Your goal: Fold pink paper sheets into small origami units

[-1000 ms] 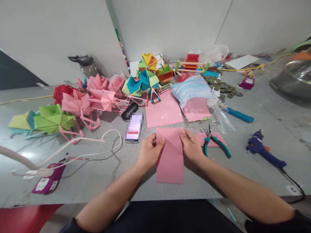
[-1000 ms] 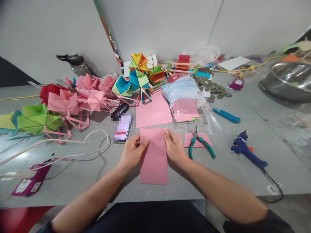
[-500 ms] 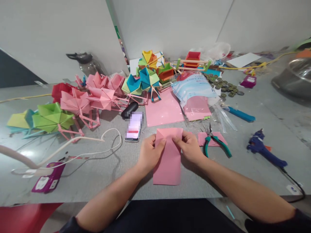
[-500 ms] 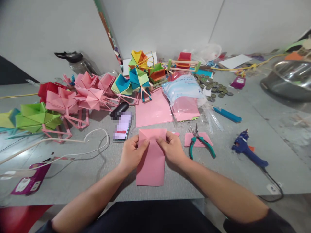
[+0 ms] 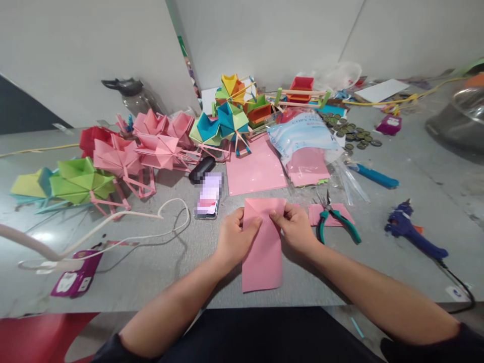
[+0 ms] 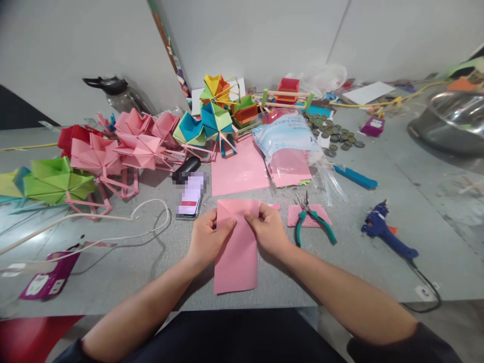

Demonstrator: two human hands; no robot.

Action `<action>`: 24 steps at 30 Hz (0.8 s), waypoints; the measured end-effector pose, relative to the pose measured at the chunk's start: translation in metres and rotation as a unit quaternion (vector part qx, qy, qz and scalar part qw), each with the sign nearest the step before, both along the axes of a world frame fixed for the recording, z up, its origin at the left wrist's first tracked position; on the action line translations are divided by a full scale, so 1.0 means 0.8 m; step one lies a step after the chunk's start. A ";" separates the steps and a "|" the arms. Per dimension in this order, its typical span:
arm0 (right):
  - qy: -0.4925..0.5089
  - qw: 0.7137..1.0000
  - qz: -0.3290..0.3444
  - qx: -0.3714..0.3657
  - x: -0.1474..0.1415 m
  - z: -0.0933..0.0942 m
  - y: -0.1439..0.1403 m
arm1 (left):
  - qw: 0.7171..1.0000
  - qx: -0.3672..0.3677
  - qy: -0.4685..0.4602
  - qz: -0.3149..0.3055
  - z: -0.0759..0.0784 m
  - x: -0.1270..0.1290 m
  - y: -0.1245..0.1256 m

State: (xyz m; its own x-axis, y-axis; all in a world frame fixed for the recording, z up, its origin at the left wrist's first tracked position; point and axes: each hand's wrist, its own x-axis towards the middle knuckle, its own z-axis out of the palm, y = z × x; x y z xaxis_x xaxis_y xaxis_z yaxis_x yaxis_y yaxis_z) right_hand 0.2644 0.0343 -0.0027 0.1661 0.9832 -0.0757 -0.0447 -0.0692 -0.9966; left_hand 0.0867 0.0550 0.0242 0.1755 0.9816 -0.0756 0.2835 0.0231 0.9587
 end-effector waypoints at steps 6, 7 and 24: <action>0.013 1.000 0.002 -0.005 0.001 -0.003 0.001 | 1.000 -0.001 0.002 0.006 0.003 0.001 0.001; 0.015 1.000 0.002 -0.004 0.001 -0.004 0.001 | 1.000 -0.003 0.001 0.006 0.005 0.001 0.001; 0.193 0.978 0.040 -0.068 -0.009 -0.001 -0.005 | 0.998 -0.024 -0.061 0.004 0.004 0.001 0.001</action>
